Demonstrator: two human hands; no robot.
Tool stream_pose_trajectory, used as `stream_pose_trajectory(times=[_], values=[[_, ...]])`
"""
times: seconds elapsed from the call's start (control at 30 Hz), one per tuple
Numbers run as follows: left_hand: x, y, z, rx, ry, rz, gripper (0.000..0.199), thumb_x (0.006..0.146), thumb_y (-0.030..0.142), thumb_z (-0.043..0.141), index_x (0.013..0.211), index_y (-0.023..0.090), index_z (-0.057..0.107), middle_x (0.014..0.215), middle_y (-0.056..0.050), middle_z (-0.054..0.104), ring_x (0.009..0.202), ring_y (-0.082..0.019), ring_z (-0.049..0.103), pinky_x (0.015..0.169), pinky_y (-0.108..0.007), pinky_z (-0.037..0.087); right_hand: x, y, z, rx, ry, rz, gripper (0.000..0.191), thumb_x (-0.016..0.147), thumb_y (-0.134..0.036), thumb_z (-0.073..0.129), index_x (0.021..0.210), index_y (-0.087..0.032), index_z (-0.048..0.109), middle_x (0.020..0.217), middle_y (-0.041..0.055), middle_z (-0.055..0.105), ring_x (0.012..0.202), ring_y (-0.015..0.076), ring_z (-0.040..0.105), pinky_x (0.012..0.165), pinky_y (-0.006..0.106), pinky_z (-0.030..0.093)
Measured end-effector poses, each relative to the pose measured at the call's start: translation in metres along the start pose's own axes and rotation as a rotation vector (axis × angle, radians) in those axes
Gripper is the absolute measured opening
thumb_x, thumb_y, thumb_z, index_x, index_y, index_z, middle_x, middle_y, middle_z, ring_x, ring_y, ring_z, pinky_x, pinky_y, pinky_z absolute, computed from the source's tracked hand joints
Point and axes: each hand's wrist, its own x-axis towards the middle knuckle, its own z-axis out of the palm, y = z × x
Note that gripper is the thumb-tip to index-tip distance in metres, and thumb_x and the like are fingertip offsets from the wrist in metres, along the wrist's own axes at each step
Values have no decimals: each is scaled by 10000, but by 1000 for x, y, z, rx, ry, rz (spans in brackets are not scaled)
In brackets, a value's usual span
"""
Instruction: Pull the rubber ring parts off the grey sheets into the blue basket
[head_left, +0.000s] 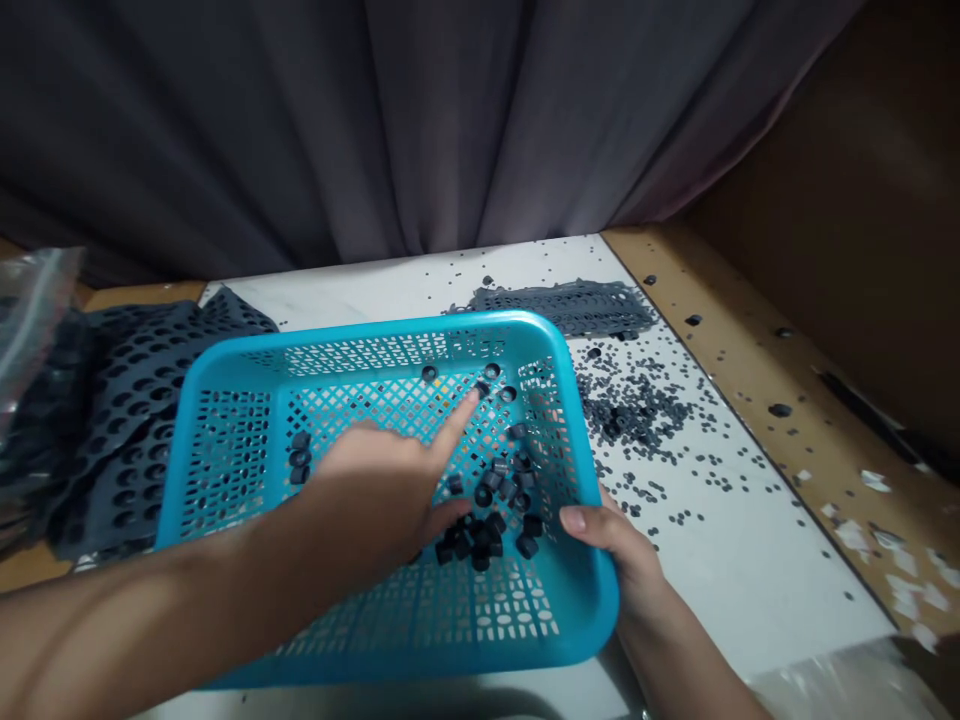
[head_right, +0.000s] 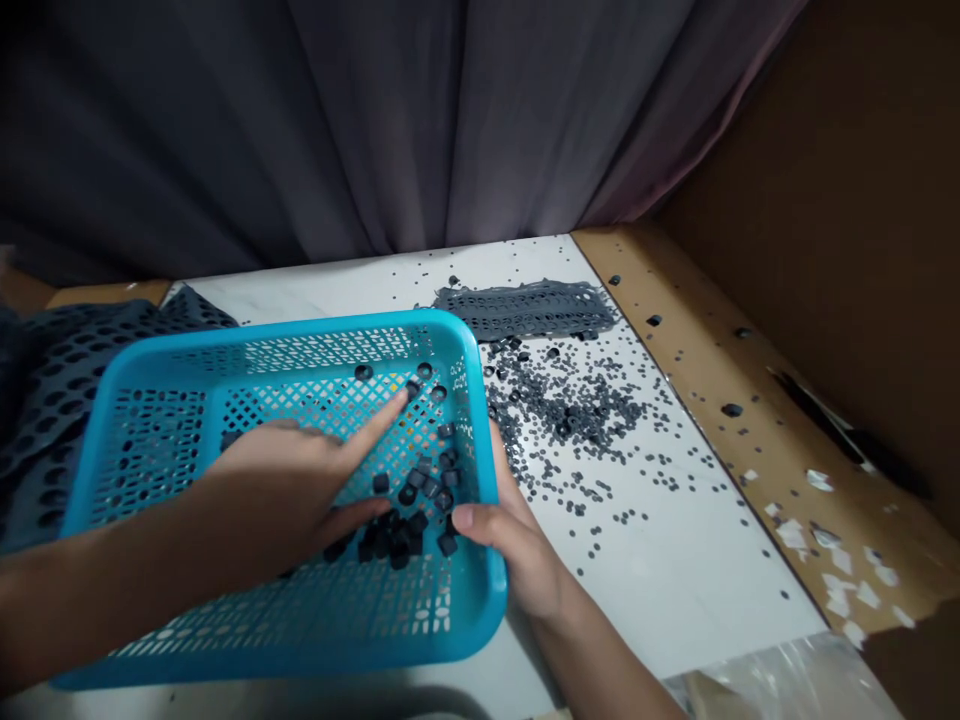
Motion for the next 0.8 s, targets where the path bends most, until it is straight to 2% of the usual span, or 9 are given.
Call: stream_pose_trajectory(times=[0.07,0.17,0.43,0.63,0.8], values=[[-3,-4,3,25,-28,-63,775,842,493,431,1449,122,122,544,-64,616,483,-270,587,470,-347,363,1,1,0,5,2,-18,692,640,-293,606,1309,-249,434,1161,45,637,1186,299,507,1016,461,362],[-9,-7,6,47,-53,-103,776,844,512,416,1444,111,129,530,-61,602,472,-267,581,453,-335,342,2,1,1,31,-17,-43,676,642,-279,591,1301,-250,442,1165,41,634,1186,292,508,1024,461,354],[-20,-5,6,27,-125,-109,746,861,512,388,1445,121,137,552,-66,611,512,-260,592,505,-344,381,5,-1,-5,-37,-41,-37,672,637,-302,595,1291,-240,454,1197,55,614,1186,305,506,1005,474,366],[-16,-6,2,-13,-64,-79,786,857,517,401,1453,158,34,592,-61,631,531,-258,597,506,-341,382,4,0,-2,-14,-33,-58,655,630,-292,594,1272,-251,469,1174,48,628,1166,299,525,990,464,384],[-10,-13,2,25,19,-72,762,872,492,387,1453,96,92,546,-63,600,470,-243,564,456,-319,338,3,1,0,16,-21,-57,650,640,-278,586,1277,-254,461,1124,47,652,1153,295,537,988,463,390]])
